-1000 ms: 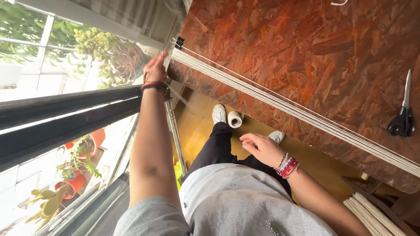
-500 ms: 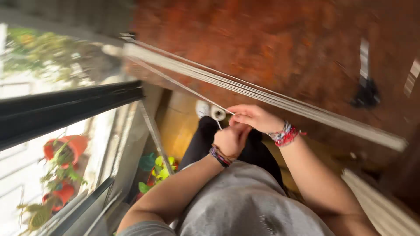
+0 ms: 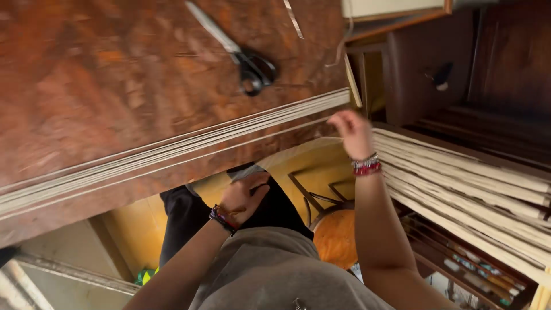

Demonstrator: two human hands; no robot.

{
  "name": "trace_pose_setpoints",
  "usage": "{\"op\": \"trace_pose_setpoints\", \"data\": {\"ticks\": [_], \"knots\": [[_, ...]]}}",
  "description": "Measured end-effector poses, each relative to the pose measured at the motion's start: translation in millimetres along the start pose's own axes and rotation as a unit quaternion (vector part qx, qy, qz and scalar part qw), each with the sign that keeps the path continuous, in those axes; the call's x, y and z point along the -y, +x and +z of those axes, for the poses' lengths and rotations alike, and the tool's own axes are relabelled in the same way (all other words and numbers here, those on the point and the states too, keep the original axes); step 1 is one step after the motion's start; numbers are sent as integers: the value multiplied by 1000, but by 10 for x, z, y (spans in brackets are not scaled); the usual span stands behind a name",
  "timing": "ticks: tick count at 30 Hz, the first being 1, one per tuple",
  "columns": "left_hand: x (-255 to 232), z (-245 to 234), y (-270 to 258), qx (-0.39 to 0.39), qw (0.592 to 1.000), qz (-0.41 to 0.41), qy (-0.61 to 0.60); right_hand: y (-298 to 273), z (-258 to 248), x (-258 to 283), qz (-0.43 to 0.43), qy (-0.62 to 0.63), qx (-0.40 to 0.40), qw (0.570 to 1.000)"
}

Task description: Winding string around a wooden frame and cutting it with scissors

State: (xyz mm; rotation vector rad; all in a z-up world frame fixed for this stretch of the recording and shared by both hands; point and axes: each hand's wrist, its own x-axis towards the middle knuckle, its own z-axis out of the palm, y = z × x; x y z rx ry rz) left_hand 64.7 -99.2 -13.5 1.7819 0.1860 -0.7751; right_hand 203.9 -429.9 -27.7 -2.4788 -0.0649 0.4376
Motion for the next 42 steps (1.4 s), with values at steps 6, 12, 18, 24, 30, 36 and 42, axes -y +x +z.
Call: {"op": "trace_pose_setpoints", "data": {"ticks": [6,12,18,24,30,36,42], "knots": [[0,607,497,134,990,-29,22,400,89,-1375,-21,-53,-171,984],[184,740,767,170,981,-81,45,407,319,-1434,24,66,-199,977],[482,733,722,151,986,-72,26,328,584,-884,183,392,-280,857],[567,733,696,153,986,-70,17,390,674,-1053,235,398,-328,824],[669,1023,832,93,993,-46,56,-52,1538,-1169,170,302,-166,923],[1504,1343,1110,-259,923,201,200,-680,2517,-626,83,189,12,978],[2374,486,695,10,983,-40,-177,-1315,3589,74,-49,67,223,971]]}}
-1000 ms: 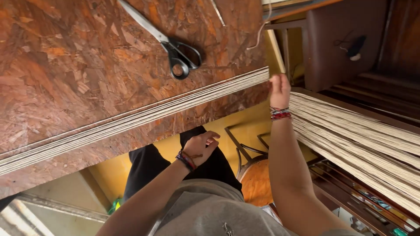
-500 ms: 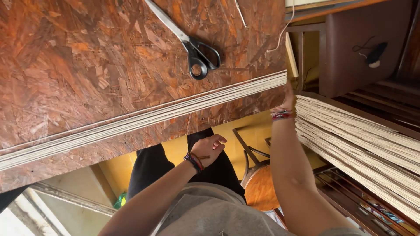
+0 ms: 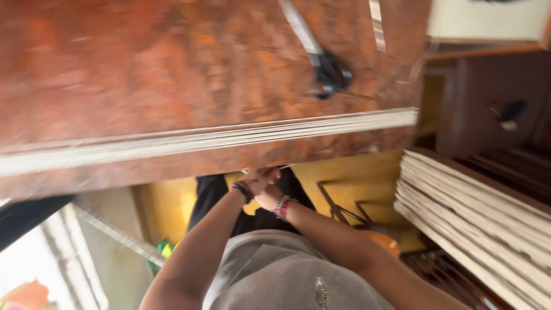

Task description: Winding string around a wooden frame and cutting it with scissors

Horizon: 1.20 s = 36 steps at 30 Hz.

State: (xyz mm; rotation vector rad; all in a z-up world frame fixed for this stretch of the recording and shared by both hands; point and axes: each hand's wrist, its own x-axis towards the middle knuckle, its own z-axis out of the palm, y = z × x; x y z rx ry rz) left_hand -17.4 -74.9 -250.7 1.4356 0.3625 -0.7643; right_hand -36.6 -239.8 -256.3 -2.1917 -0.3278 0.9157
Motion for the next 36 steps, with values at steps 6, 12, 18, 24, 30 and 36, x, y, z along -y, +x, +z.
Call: {"op": "trace_pose_setpoints", "data": {"ticks": [6,12,18,24,30,36], "knots": [[27,-1843,-1280,-29,979,-29,-198,266,336,841,-22,-43,216,975],[860,-2980,-2033,-107,949,-64,-289,388,249,1706,44,68,241,967],[1083,-3850,-2594,-124,915,-69,-377,551,323,2446,40,-50,235,970],[1285,-4871,-3153,-378,752,-56,-538,639,401,3165,43,-52,264,962],[797,-5319,-3301,-414,696,6,-586,503,569,3693,9,-70,297,952],[288,-5472,-3660,-472,699,6,-537,394,555,4119,-60,-100,340,933]]}}
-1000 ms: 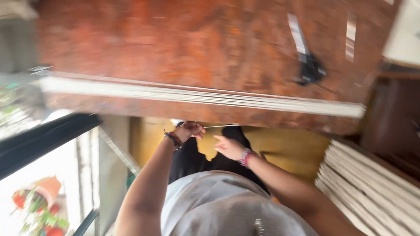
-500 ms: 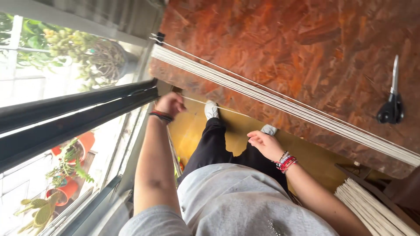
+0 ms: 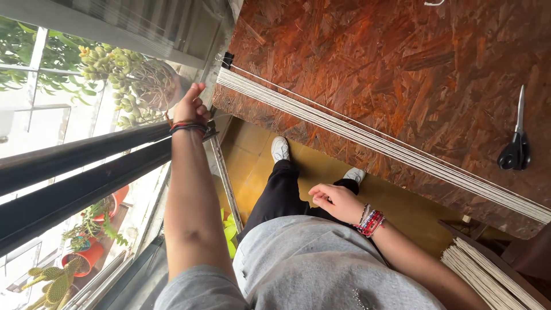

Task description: Winding string around a wooden frame and cutting it with scissors

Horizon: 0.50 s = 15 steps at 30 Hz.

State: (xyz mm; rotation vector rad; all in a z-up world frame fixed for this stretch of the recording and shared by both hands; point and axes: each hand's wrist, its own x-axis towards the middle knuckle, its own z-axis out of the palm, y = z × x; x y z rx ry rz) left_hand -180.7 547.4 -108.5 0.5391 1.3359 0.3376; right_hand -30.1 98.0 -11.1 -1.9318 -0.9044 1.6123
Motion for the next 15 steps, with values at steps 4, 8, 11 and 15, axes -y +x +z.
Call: {"op": "trace_pose_setpoints", "data": {"ticks": [4,8,11,15], "knots": [[-178,314,-413,58,988,101,100,0,-45,117,-15,-19,4,1000],[-35,439,-808,88,807,340,475,10,-146,242,-25,-4,1,1000],[738,575,-1160,58,752,373,540,62,-228,279,-34,88,-30,995],[1541,903,-2150,90,813,254,517,315,-330,151,-69,176,-88,978]]}}
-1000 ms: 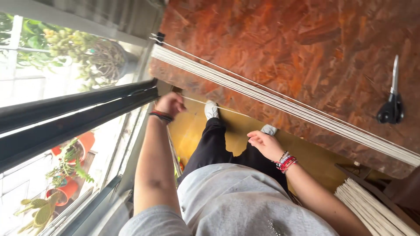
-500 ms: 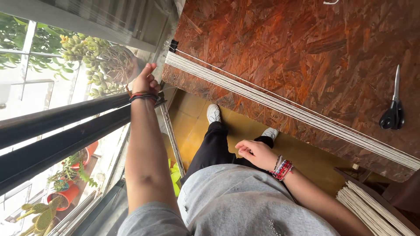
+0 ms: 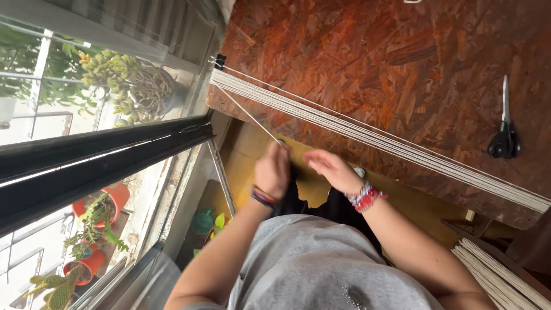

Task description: Winding string around a wooden frame and cutting it with scissors

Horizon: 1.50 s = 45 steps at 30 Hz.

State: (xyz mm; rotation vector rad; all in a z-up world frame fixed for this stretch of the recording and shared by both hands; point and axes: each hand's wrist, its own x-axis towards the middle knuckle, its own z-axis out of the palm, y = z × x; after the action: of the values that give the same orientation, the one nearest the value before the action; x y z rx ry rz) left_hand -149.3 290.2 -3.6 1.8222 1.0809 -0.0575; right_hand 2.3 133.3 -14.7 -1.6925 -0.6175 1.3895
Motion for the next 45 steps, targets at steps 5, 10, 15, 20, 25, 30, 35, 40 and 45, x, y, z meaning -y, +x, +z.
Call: {"op": "trace_pose_setpoints", "data": {"ticks": [5,10,15,20,25,30,35,40,45], "knots": [[187,892,-590,180,980,42,-72,-115,-52,396,-30,131,166,977],[353,1060,-891,187,981,56,-16,-507,-41,-89,15,228,134,964],[1093,1261,-1138,34,998,-52,28,-792,-368,-378,31,325,99,940],[2251,1344,-1462,-383,771,-183,-475,-736,-688,-320,28,315,52,947],[1748,926,-2644,-453,519,-324,-648,-565,-982,-198,67,324,56,942],[2184,1497,-3160,-476,421,-396,-663,-740,-774,80,94,228,70,967],[2685,1923,-2377,-336,705,-301,-548,-1018,-707,-57,102,137,46,984],[1075,1232,-1941,-267,950,-124,-103,-1459,-1209,-451,88,186,-23,978],[151,1211,-1520,-290,946,63,-134,-2090,-1859,-1007,72,256,-114,957]]}}
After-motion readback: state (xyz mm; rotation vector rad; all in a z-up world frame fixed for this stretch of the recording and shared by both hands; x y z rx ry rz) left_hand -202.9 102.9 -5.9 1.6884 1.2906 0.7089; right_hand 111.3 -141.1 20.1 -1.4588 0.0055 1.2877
